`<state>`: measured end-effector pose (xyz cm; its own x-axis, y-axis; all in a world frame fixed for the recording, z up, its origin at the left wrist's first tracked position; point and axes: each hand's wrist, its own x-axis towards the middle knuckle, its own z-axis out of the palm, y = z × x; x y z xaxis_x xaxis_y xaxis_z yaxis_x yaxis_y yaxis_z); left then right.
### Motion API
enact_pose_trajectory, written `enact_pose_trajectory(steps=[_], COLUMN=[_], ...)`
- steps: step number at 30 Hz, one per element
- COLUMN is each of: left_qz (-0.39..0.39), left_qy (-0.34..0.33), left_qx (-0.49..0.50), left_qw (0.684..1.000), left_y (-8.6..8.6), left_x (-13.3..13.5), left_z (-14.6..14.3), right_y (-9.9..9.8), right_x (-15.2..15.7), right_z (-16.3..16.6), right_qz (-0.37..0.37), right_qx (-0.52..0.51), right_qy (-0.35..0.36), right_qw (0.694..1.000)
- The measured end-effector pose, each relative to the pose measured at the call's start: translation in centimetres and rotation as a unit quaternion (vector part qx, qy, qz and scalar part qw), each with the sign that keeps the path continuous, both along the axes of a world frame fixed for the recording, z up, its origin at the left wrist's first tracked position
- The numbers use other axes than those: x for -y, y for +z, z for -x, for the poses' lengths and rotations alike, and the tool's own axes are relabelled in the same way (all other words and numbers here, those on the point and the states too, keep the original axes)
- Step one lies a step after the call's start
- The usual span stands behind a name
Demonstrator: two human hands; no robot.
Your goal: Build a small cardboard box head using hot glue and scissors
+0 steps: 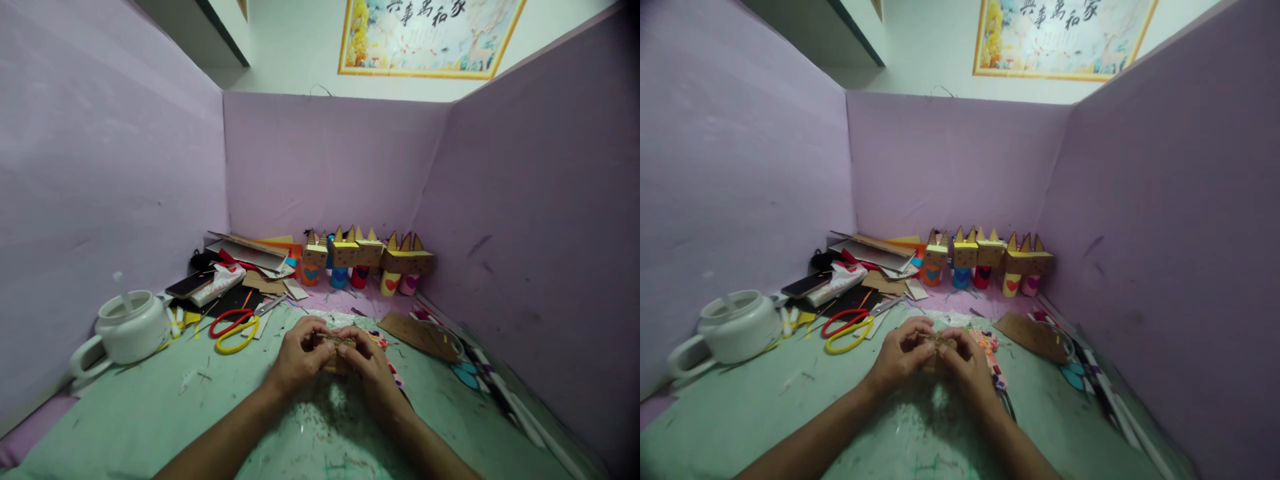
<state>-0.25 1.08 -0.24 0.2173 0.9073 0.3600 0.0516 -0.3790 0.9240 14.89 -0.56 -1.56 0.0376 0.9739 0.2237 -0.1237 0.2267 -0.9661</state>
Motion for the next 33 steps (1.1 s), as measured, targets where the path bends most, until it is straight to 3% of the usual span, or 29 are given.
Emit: enact_pose_trajectory(steps=[10,18,33], left_qz=[0.073,0.025,0.043], left_qy=[-0.076,-0.047,-0.019], left_qx=[0.013,-0.026,0.005], left_qw=[0.994,0.998,0.999], left_y=[0.36,0.00,0.18], left_x=[-0.52,-0.50,-0.32], left_z=[-0.06,0.20,0.21], right_y=[-0.20,0.12,0.39], right_x=[-0.04,-0.11,-0.19], right_z=[-0.14,-0.04,-0.04], right_qz=[0.014,0.035,0.007], right_qx=[-0.027,-0.047,-0.047], right_qy=[-0.017,0.025,0.029], right_qw=[0.999,0.998,0.998])
